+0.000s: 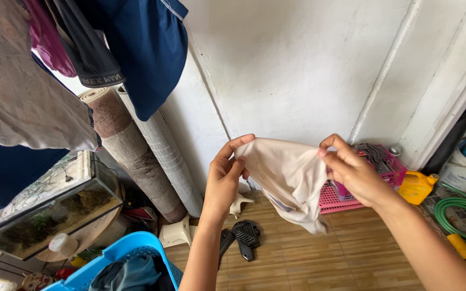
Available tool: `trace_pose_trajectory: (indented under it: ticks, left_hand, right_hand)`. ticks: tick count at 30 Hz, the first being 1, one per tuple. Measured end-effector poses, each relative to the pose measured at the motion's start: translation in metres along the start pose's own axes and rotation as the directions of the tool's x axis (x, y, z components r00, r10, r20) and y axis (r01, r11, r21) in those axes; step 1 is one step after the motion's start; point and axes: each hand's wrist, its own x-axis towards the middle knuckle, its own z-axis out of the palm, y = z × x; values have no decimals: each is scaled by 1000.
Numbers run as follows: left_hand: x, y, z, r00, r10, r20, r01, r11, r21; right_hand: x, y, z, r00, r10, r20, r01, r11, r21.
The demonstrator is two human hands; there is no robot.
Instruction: The person takes various items of clothing from a blue laundry basket and hangs them on a red circular drying rack by hand.
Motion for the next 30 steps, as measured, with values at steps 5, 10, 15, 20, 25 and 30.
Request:
trace_pose_trajectory:
  ticks: [5,10,15,20,25,30]
  left_hand:
    - [35,-4,-21,999,-4,-53,5,1000,20]
    - [69,-26,-51,996,92,-1,-92,996,-3]
    - [88,-57,-63,963,94,253,-131,982,135]
    - [76,-84,-61,841,-130,525,47,985,169]
    - [81,-82,-80,883,-117,454,3,970,245]
    - [96,-72,-126,940,-60,337,-7,981,194]
  right_hand:
    - [37,-35,14,997,-73,-3,73,982,176]
    - [87,-59,37,960,-281,6,279,956,88]
    - [119,-78,68,946,-323,2,323,946,28]
    - [136,-98,108,958,-277,72,249,931,265]
    - [155,-100,121,924,-381,-42,383,920,79]
    - [176,-77,109,885,-450,-118,451,892,-21]
